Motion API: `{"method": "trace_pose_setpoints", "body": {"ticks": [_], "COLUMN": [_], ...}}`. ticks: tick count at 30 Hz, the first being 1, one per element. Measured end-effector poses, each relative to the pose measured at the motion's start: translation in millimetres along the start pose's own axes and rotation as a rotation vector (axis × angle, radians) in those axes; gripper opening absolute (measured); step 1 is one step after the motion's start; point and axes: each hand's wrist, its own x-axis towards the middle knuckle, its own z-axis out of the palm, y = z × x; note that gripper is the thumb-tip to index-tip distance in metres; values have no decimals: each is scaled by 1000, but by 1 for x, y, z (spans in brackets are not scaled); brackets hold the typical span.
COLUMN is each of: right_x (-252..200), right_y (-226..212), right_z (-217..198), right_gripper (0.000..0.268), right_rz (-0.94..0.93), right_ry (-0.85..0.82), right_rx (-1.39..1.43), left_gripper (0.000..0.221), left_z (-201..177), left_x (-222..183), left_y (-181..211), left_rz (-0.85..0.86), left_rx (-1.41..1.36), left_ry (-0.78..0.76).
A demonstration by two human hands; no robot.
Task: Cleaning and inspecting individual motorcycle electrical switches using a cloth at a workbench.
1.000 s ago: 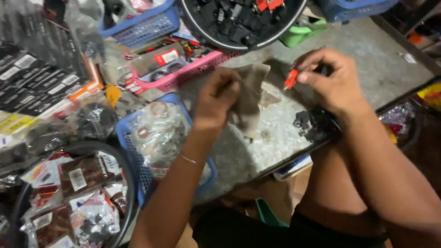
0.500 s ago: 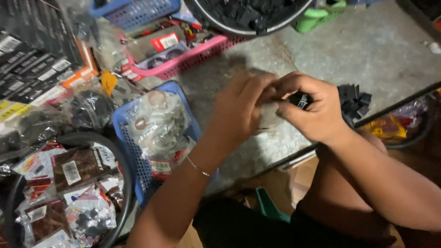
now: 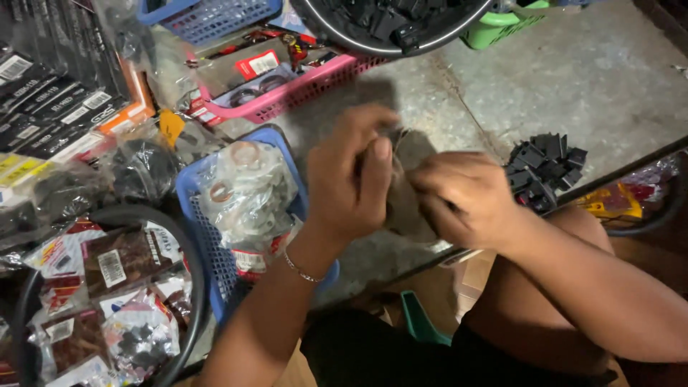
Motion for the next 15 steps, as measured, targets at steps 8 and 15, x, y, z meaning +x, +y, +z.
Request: {"method": "trace_pose_setpoints", "body": {"ticks": [8, 15], "right_x": [17, 21], "right_y": [14, 8], "right_z": [-47, -56], "right_gripper": [12, 5], "right_rz": [95, 213], "right_ry": [28, 90], "right_rx": [-185, -90], "left_gripper": [16, 25], "left_z": [-33, -16], "left_x": [13, 0], "left_y": [-25, -34], "left_rz": [-367, -507], "left_rx": [-358, -479], "left_ry": [186, -64]}}
